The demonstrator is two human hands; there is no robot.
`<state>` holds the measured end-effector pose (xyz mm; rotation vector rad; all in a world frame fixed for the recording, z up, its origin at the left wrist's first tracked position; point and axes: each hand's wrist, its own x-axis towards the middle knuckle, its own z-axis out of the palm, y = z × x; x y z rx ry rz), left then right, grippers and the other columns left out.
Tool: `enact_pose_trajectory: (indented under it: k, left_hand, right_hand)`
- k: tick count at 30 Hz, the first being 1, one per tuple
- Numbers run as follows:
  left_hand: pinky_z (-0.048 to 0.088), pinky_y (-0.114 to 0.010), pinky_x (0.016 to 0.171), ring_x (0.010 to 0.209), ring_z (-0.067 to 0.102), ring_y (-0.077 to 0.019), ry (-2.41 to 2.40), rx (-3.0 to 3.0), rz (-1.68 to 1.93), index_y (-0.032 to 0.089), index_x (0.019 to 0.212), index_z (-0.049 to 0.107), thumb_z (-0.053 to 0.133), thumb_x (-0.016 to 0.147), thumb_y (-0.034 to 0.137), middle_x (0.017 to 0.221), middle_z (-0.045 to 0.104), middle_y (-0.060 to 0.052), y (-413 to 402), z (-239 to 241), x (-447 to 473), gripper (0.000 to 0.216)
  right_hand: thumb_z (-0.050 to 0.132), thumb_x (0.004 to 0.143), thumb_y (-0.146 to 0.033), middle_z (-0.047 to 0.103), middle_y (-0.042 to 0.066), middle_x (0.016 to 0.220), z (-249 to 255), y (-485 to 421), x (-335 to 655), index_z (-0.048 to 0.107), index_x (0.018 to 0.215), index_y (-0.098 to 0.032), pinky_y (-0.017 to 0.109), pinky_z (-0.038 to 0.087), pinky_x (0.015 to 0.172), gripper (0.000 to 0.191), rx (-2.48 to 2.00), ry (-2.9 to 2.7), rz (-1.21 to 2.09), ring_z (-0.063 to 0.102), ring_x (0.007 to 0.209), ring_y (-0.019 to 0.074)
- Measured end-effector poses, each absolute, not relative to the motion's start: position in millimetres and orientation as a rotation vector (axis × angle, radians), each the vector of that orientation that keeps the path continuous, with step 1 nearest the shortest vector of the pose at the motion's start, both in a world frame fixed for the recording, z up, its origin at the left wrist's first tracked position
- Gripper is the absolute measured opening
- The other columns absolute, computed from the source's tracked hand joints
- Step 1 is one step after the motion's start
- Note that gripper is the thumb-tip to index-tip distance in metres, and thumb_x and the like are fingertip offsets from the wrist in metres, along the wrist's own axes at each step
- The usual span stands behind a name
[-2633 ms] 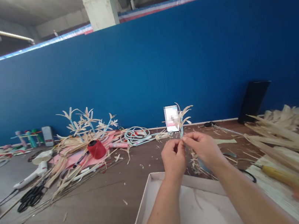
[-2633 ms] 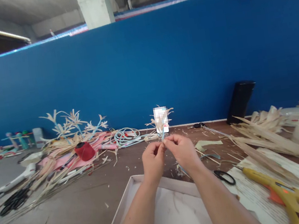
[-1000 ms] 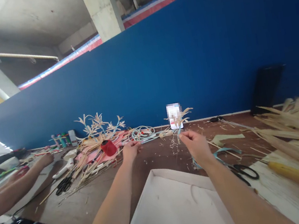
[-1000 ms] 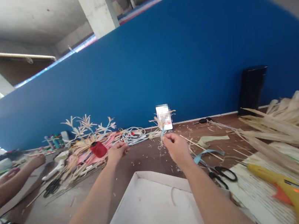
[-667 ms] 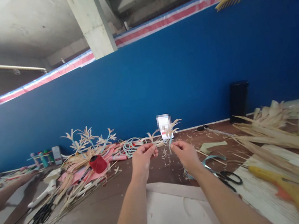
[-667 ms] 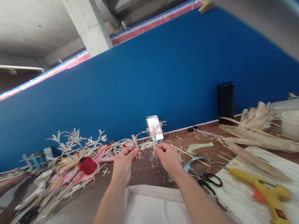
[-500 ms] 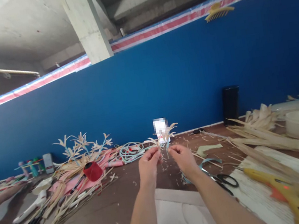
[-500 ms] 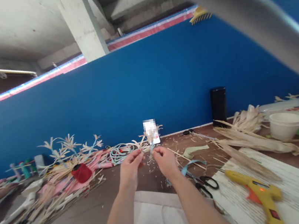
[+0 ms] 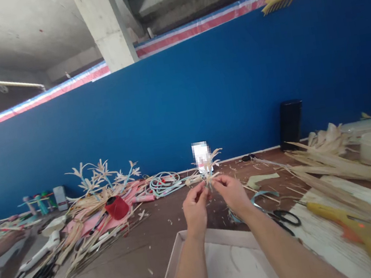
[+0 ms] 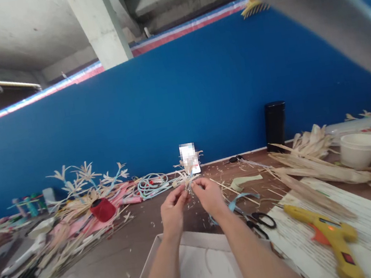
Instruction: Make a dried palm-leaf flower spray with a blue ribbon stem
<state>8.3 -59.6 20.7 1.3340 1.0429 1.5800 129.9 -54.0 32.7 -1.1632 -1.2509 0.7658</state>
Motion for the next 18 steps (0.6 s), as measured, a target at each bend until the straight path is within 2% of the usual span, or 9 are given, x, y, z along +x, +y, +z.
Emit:
enact_pose_trajectory:
  k: [3,6,13,18]
  left_hand:
    - [0.048,-0.023,0.059,0.06,0.056,-0.0105,1.109,1.328,1.606,0.014,0.088,0.066,0.063,0.069,0.034,0.075,0.065,-0.003,-61,20,10,0.028]
    - [0.047,-0.022,0.057,0.061,0.055,-0.0108,1.172,1.398,1.662,0.015,0.084,0.067,0.062,0.071,0.034,0.076,0.064,-0.003,-62,21,9,0.024]
    - [0.046,-0.025,0.072,0.08,0.058,-0.0129,1.243,1.748,1.779,0.02,0.086,0.068,0.054,0.078,0.023,0.084,0.064,-0.003,-68,26,8,0.016]
    - [0.045,-0.026,0.075,0.081,0.057,-0.0127,1.264,1.844,1.837,0.02,0.087,0.067,0.053,0.079,0.017,0.084,0.063,-0.004,-69,26,9,0.017]
  right_hand:
    - [0.053,0.071,-0.043,0.065,0.002,0.067,32,-55,130,0.067,0.076,-0.015,0.026,0.039,0.059,0.031,-1.167,-1.261,0.76,0.053,0.063,0.0157]
    - [0.053,0.071,-0.042,0.063,0.001,0.064,33,-57,127,0.065,0.072,-0.016,0.025,0.037,0.056,0.029,-1.166,-1.294,0.752,0.051,0.059,0.0143]
    - [0.055,0.071,-0.036,0.064,0.002,0.069,38,-60,120,0.065,0.071,-0.016,0.026,0.04,0.063,0.023,-1.143,-1.338,0.732,0.053,0.065,0.0154]
    - [0.053,0.072,-0.032,0.065,0.003,0.078,39,-60,120,0.065,0.072,-0.016,0.027,0.04,0.073,0.02,-1.089,-1.37,0.708,0.057,0.077,0.0171]
